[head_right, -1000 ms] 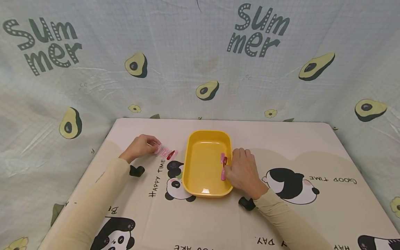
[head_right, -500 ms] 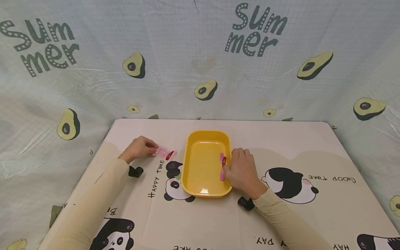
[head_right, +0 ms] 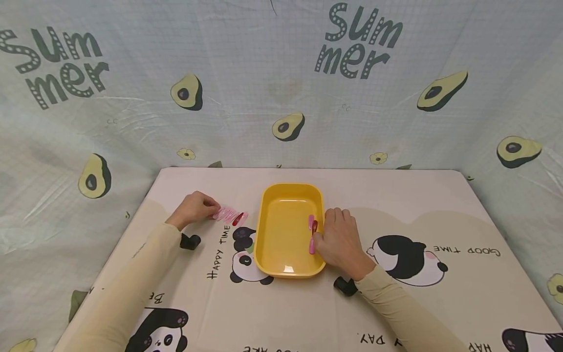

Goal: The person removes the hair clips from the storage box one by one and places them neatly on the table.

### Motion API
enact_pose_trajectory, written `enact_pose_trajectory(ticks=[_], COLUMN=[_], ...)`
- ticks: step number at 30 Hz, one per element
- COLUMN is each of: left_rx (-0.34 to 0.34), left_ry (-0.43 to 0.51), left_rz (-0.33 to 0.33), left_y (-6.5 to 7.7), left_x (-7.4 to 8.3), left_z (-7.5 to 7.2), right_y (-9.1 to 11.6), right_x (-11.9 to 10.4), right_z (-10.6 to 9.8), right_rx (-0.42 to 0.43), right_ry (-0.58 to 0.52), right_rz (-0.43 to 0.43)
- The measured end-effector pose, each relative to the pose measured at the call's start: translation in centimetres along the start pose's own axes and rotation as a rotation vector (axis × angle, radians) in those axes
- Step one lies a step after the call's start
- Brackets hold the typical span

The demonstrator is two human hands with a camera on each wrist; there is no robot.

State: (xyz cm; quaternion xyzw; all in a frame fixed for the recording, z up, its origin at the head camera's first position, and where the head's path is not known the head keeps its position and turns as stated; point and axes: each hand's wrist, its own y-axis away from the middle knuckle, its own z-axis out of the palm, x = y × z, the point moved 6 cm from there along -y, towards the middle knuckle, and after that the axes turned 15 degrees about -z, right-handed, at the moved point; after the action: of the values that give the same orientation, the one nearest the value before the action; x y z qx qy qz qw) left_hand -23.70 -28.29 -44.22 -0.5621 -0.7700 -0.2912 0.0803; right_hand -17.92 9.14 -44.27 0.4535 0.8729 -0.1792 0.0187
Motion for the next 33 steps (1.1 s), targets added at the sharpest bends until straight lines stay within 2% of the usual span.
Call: enact_pose_trajectory(ticks=[7, 17, 23, 33], left_rx=[0.001, 0.04, 0.037, 0.035], left_ry=[-0.008, -0.009, 0.026, 0.064], left_rz=[-0.033, 0.038, 0.087, 0.137], left_y=[0.5, 1.2, 1.8, 3.1], left_x=[-0.1, 1.1, 2.5, 6.1], left_z=[-0.3, -1.5, -1.8, -2.1], right_y=[0.0, 0.1, 0.1, 0.2], right_x=[0.0, -0.1, -0.2, -0.1], right_z=[-0.1, -0.1, -0.2, -0.2], right_rx=[-0.002, 0.007, 0.008, 0.009], right_ry=[0.002, 0.01, 0.014, 0.002], right_rz=[0.004, -0.007, -0.014, -0.004])
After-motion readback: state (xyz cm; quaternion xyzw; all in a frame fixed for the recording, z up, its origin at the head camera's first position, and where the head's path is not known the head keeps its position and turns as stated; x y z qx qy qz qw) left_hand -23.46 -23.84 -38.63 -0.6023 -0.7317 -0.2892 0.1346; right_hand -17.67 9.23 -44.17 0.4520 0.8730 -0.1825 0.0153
